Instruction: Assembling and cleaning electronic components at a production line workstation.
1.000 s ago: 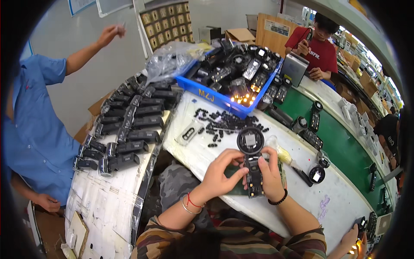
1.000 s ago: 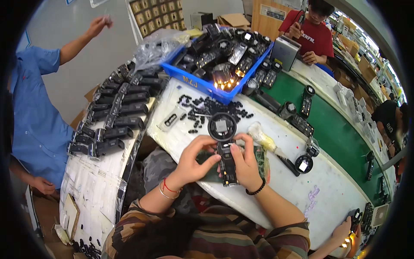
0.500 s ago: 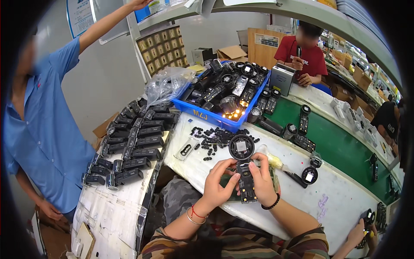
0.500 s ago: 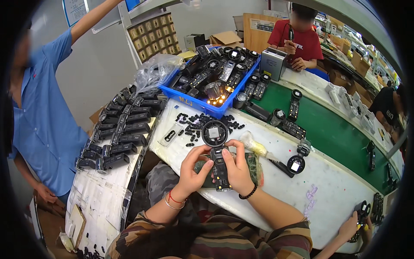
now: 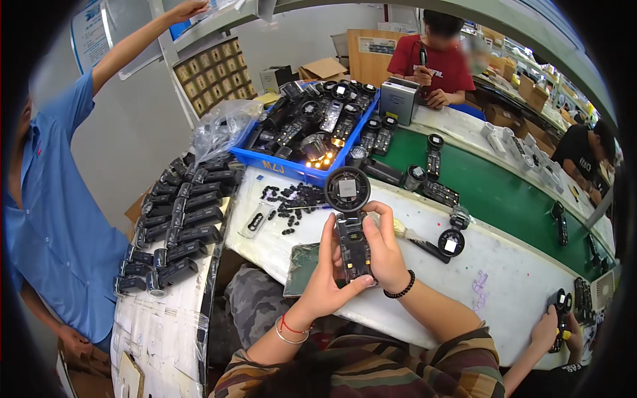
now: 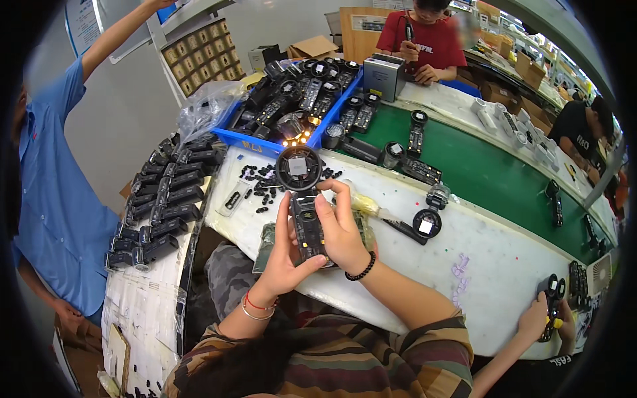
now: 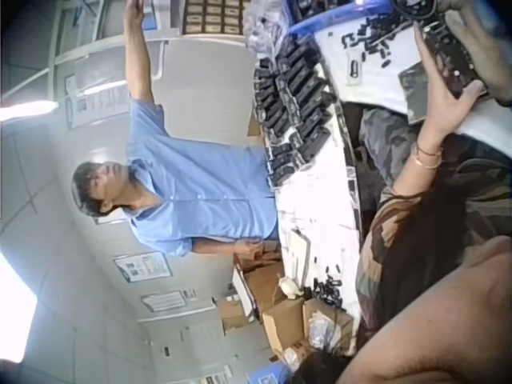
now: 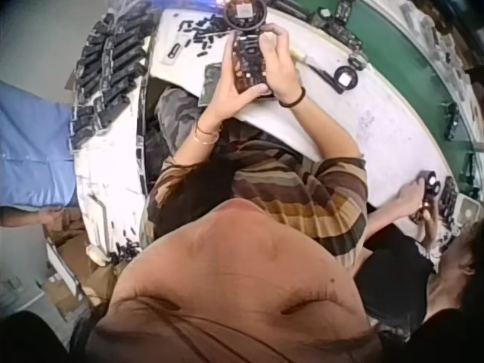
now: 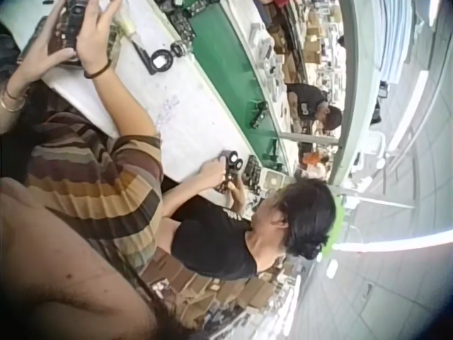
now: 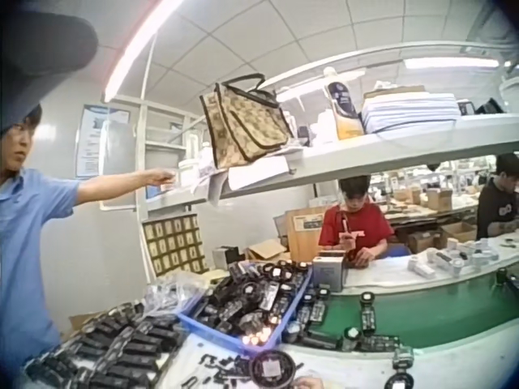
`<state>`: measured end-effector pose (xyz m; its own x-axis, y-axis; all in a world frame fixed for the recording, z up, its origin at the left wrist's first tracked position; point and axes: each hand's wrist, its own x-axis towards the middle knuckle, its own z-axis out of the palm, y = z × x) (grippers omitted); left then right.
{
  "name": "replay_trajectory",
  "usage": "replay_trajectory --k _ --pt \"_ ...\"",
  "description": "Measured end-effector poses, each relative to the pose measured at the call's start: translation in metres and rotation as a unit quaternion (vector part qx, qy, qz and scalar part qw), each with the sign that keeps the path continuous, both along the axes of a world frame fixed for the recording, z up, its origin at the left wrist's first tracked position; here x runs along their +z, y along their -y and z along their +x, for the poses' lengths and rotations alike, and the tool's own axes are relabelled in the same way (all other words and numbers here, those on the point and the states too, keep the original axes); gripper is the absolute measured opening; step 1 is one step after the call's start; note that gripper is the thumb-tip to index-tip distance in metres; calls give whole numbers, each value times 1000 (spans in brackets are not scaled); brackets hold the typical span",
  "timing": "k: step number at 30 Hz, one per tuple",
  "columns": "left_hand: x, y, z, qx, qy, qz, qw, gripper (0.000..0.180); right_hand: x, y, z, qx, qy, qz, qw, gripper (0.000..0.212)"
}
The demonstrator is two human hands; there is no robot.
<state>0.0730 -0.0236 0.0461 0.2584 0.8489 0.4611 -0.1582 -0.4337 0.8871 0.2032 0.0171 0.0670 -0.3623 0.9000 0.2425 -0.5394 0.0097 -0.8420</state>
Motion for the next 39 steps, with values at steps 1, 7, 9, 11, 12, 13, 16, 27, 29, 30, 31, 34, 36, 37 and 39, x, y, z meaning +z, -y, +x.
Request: replay_trajectory --k 1,7,9,11,12,13,16,27,29,30,31,34,36,37,39 --pt "1 1 0 -6 -6 -17 1000 109 -7 -5 0 -26 12 17 999 29" --pt "1 15 -1 -6 73 -89 993 105 -6 -5 0 -33 72 63 995 34" --pt "-1 20 -2 5 74 -95 993 104 -8 -5 0 -10 70 54 996 35" --pt "-1 24 -3 23 69 -92 993 102 -8 -5 1 35 57 40 997 39" --pt "-2 26 -4 27 71 -93 993 102 -7 -3 0 40 59 39 997 39" --pt "-2 28 -4 39 70 -87 993 102 -5 -1 -2 34 61 42 997 40" --pt "-3 31 -7 52 56 -75 994 101 -8 2 -3 19 74 68 995 41" --pt "-3 35 -9 32 71 -103 992 100 -8 2 -4 13 110 36 993 37" --pt "-5 35 -10 31 87 -115 989 100 -13 -1 -6 28 68 11 997 40" --pt "-6 36 -10 35 89 -117 988 100 -12 1 -8 26 76 16 997 44" --pt "-8 35 -10 30 93 -121 988 101 -11 2 -11 26 83 20 996 49" --pt "-13 42 -8 46 51 -118 991 100 -9 6 -15 -22 89 -17 996 55" --pt "-13 49 -9 36 36 -121 991 100 -15 9 -11 -33 95 -39 994 47" --pt "-15 51 -8 38 54 -110 992 98 -18 11 -13 -53 87 -20 995 43" --pt "-16 57 -15 11 47 -158 986 99 -19 15 -16 -61 106 13 992 36"
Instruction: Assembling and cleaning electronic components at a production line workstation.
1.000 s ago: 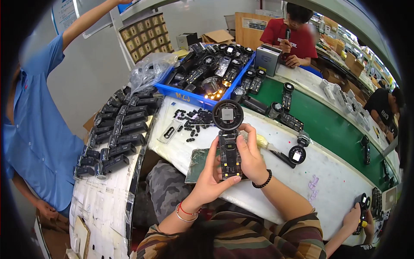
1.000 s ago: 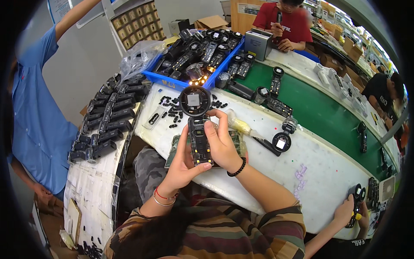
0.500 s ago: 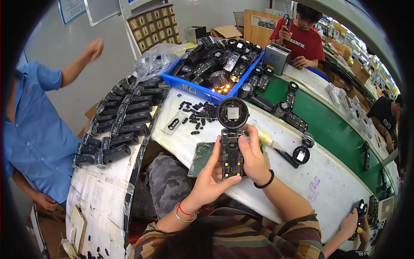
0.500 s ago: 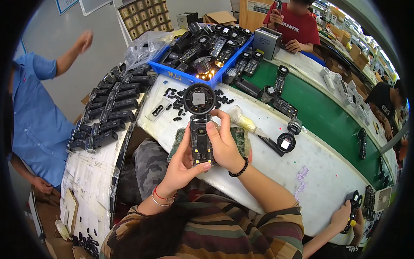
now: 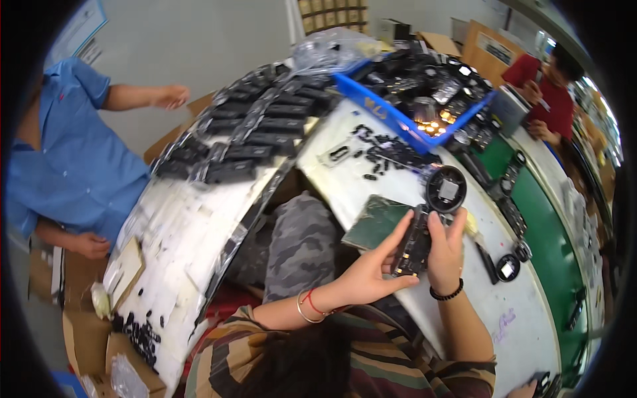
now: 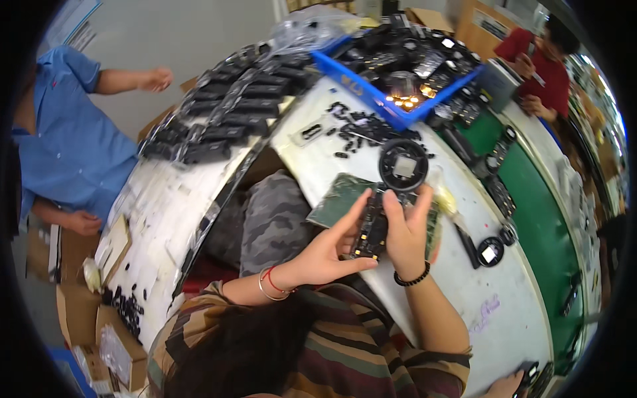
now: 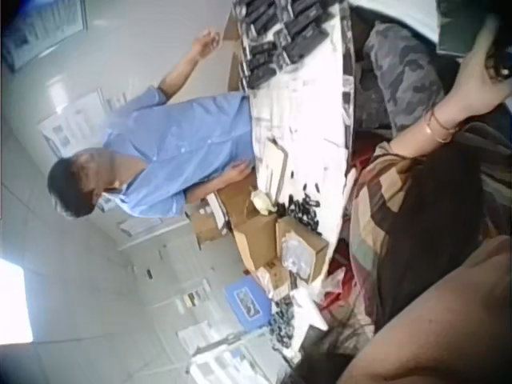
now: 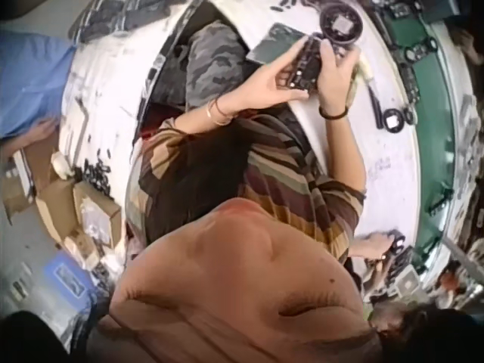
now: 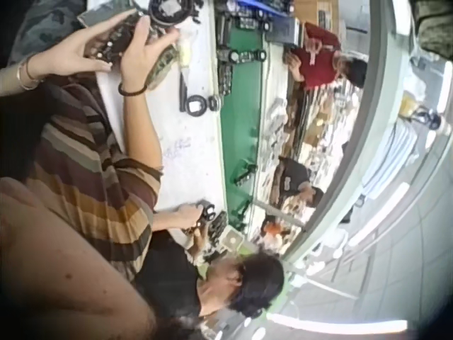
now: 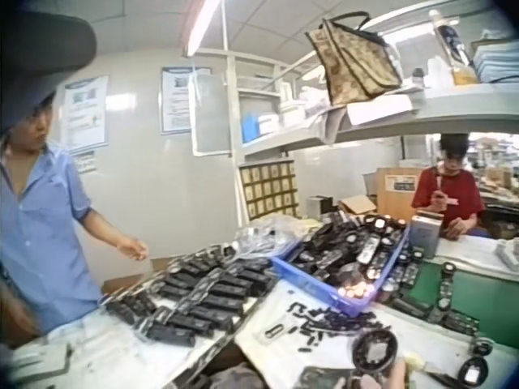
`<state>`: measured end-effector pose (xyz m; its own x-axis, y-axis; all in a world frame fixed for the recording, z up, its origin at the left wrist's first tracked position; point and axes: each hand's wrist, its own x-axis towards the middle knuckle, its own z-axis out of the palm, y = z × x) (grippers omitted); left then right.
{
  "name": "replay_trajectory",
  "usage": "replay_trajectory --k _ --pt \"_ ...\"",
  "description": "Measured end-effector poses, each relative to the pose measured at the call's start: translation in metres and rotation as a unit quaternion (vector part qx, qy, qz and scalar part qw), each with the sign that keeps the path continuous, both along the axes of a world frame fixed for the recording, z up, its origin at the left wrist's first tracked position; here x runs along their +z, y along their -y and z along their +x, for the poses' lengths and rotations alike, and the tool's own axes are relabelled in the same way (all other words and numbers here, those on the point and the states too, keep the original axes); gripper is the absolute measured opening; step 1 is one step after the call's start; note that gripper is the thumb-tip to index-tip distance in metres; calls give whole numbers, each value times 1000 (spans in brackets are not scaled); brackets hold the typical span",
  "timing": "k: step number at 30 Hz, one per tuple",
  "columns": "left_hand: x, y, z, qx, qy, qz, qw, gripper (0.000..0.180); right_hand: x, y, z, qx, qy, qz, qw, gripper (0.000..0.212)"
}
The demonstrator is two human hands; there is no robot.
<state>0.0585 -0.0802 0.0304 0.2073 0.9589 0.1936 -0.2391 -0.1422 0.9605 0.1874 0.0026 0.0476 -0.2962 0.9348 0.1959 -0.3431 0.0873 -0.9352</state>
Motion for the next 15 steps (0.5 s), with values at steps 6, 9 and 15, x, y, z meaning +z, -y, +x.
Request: replay_trajectory --k 6,9,15 --pt "-18 39 -40 75 181 -82 977 77 -15 -8 -1 129 110 0 985 26" --pt "-20 66 -70 223 204 -71 951 66 -16 -9 3 169 112 36 979 34" --pt "-29 99 -120 647 8 4 763 62 -17 -11 6 203 145 63 966 42"
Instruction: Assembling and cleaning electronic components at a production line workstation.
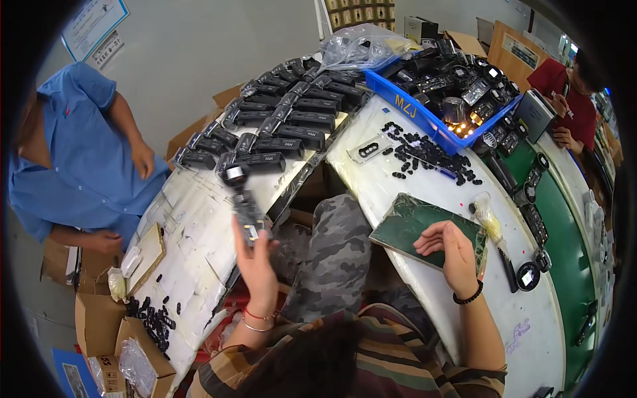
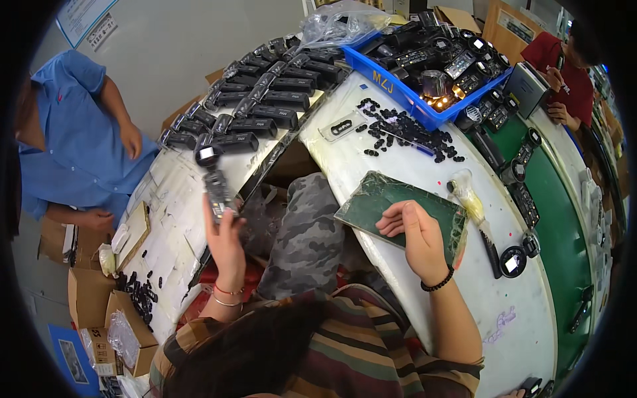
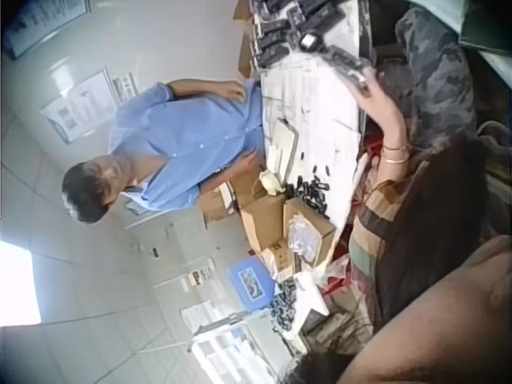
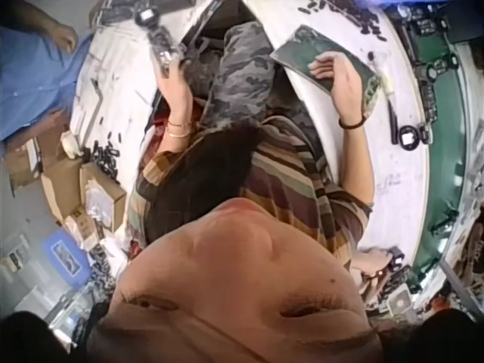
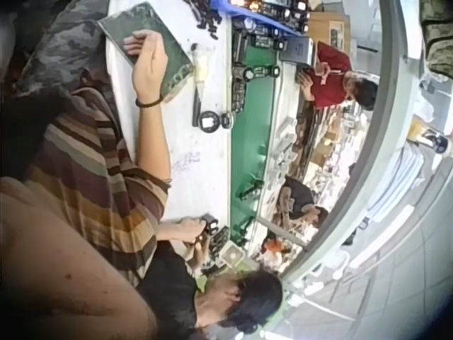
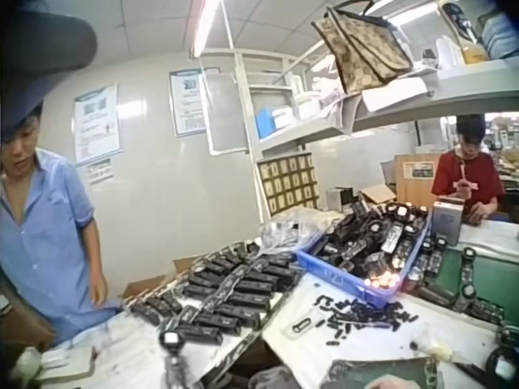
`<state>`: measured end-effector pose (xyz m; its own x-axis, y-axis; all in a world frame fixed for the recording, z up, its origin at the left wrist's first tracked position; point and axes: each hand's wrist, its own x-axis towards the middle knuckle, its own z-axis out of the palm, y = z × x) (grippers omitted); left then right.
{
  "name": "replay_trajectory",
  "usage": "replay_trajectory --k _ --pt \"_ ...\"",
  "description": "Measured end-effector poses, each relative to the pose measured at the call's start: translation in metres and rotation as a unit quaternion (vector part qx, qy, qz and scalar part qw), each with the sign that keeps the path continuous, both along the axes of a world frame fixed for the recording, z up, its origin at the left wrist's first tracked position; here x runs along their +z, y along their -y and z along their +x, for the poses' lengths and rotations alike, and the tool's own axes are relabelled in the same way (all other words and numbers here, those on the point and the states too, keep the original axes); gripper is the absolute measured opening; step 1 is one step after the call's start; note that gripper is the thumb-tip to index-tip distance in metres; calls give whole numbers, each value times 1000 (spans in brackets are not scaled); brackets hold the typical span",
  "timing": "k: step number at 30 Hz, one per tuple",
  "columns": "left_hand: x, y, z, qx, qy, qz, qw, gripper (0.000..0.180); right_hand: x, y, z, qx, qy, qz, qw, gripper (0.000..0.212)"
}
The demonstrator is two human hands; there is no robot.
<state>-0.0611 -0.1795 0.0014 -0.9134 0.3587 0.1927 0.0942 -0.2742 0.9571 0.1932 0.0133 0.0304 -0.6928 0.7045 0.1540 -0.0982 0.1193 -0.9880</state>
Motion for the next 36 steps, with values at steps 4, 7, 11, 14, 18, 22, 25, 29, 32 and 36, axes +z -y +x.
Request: replay_trajectory --k 4,7,11,14,18,22,25,29,32,36 --pt "-6 14 -38 100 -42 -32 994 55 -1 4 0 -1 0 3 1000 42" --pt "-19 8 -70 23 -116 -105 987 52 -1 7 1 -3 12 15 1000 43" --pt "-6 -13 -82 8 -57 -28 998 50 -1 6 4 7 14 15 1000 42" --pt "40 -36 -32 -56 -132 -7 990 47 -8 -3 3 0 8 24 1000 38" --pt "121 -51 50 -265 -264 106 921 78 -12 -11 6 -9 41 29 999 41" --pt "172 -56 77 -432 -460 143 762 91 -17 -11 10 -39 -3 40 998 37" --pt "170 -97 38 -419 -458 172 765 89 -11 -8 -5 -57 7 156 986 36" --pt "165 -103 52 -432 -434 165 773 86 -13 -6 0 -60 20 105 992 41" --pt "165 -131 109 -432 -431 162 776 84 -9 -9 5 -90 23 213 973 39" --pt "174 -136 117 -412 -449 149 779 82 -31 -18 3 -18 2 44 999 37"
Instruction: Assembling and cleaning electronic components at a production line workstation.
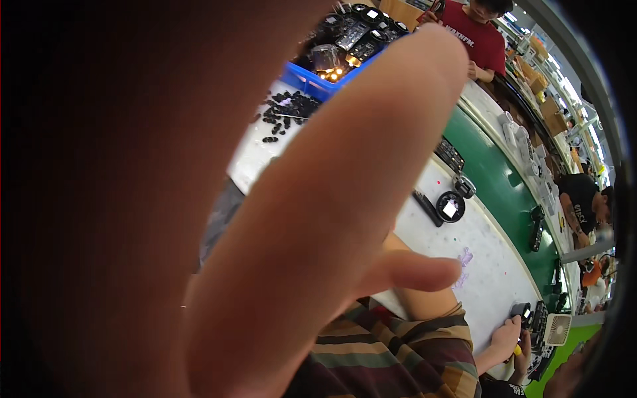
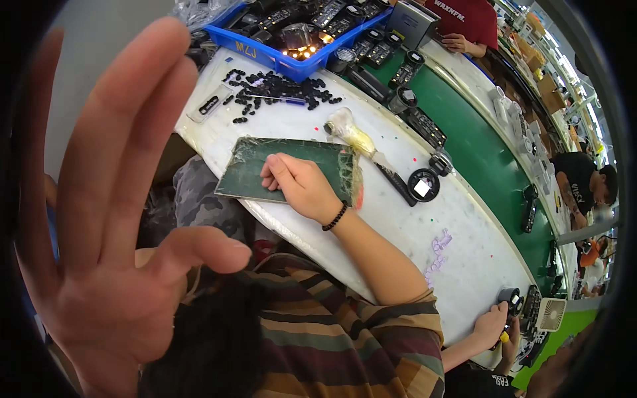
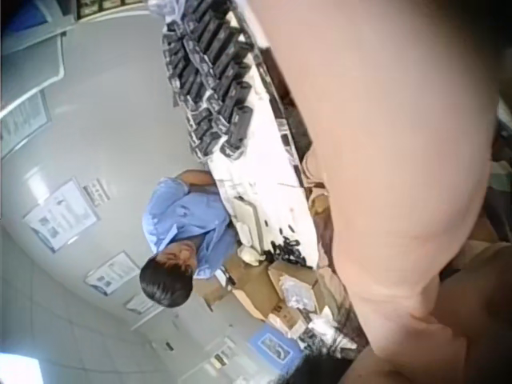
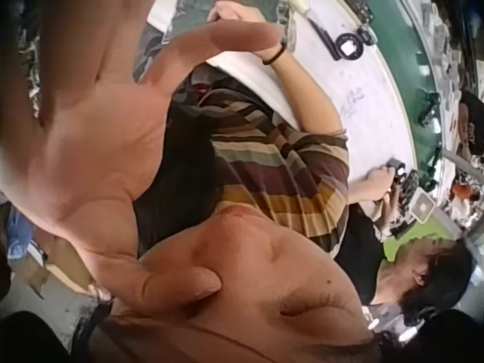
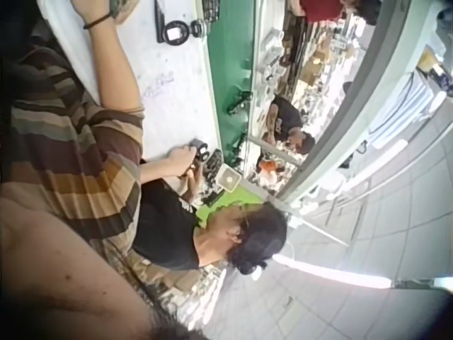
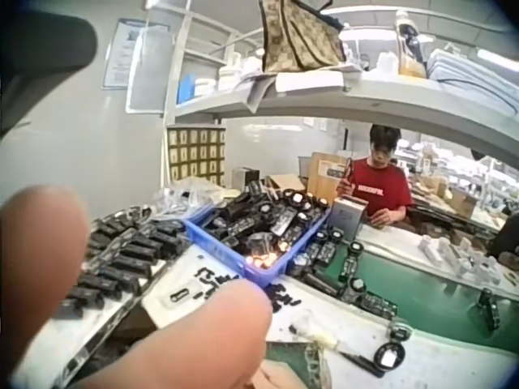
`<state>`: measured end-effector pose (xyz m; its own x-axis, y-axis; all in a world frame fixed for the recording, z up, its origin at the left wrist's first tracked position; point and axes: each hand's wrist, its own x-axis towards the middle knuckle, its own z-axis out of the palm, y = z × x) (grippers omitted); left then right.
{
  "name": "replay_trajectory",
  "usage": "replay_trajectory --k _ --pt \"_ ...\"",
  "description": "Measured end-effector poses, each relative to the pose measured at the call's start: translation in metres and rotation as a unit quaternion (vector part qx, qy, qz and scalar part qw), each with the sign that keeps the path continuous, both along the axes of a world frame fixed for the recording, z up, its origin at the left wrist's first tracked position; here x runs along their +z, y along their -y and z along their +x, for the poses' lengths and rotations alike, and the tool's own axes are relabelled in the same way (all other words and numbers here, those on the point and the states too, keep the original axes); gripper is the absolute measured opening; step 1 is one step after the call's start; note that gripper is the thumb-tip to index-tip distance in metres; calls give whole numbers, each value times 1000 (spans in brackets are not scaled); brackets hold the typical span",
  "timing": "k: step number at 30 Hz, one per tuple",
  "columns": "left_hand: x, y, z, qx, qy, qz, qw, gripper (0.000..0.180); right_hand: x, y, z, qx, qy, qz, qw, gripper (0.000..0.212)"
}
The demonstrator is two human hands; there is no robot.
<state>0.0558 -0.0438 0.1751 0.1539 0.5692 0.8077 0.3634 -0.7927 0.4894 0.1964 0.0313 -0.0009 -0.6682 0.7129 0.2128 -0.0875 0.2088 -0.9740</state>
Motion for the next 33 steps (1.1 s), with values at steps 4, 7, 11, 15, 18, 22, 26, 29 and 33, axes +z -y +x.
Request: replay_trajectory --k 4,7,11,15,18,22,26,29,33 --pt "1 -10 -9 29 -10 2 1000 79 0 -2 2 0 19 3 1000 36" --pt "-3 -12 -6 33 -5 -9 999 78 15 6 2 -26 21 47 998 38" --pt "-11 -8 -1 49 2 -19 999 75 21 18 -2 -43 7 89 995 38" --pt "-18 -11 -3 60 1 -21 998 73 19 15 0 -45 20 123 991 37" --pt "-24 9 -3 79 0 -19 997 71 5 3 -1 4 21 4 1000 37" --pt "-31 13 -6 103 6 -32 994 69 15 1 -2 -3 29 8 1000 39" --pt "-57 -22 -26 179 -24 -73 981 65 15 -7 13 -55 77 28 995 34" --pt "-133 -80 -116 306 -99 -129 938 55 22 -10 10 -75 44 25 996 25" --pt "-177 -100 -150 431 -228 -201 850 56 23 -32 28 -144 109 60 982 20"
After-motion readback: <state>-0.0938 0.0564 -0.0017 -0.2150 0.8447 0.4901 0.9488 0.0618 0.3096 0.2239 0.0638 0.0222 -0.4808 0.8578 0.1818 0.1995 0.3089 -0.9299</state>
